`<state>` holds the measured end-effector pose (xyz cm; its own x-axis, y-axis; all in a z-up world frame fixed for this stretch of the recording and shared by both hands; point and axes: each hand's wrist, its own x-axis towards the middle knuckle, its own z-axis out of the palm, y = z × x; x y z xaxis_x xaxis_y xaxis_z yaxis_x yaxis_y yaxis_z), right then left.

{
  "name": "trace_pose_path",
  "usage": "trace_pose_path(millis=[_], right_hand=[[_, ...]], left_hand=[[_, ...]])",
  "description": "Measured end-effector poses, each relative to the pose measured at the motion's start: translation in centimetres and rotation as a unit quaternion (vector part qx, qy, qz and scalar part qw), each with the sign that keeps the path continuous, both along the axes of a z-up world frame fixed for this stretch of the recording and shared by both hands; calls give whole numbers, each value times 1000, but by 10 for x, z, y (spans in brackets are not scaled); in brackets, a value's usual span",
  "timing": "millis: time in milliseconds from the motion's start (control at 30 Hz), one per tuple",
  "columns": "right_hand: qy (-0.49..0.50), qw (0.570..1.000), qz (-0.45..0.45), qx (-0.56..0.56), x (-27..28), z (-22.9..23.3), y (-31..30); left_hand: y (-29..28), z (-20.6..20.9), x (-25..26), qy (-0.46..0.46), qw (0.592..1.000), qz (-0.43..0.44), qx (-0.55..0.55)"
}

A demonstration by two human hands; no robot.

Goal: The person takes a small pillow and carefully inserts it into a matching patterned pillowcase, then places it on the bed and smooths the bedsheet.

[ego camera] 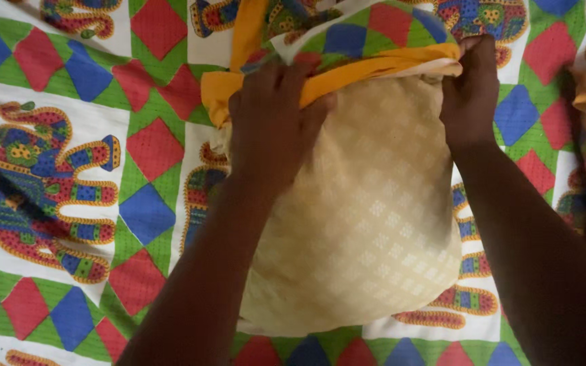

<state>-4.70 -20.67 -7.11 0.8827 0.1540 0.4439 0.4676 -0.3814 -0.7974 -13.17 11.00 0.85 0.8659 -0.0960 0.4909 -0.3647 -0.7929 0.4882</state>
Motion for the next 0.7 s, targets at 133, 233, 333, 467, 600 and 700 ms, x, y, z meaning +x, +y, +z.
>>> trace_pose_path(millis=[133, 233, 333, 467, 600, 700], right_hand=[[27, 979, -109, -172, -26, 49, 20], [-47, 948, -137, -283, -33, 81, 32], [-140, 927, -110, -329, -41, 91, 30], [-155, 910, -82, -377, -36, 74, 9], [-108, 861, -162, -469, -38, 47, -6], [-88, 866, -171, -462, -44, 35, -6]], left_hand=[[-9, 2, 11, -49, 997, 25, 62], [-14, 8, 8, -90, 992, -47, 80], [-26, 18, -10, -78, 984, -152, 45], [-47, 30, -39, -58, 971, -230, 18], [-47, 33, -56, 25, 969, -243, 48], [-37, 31, -59, 31, 977, -186, 99]])
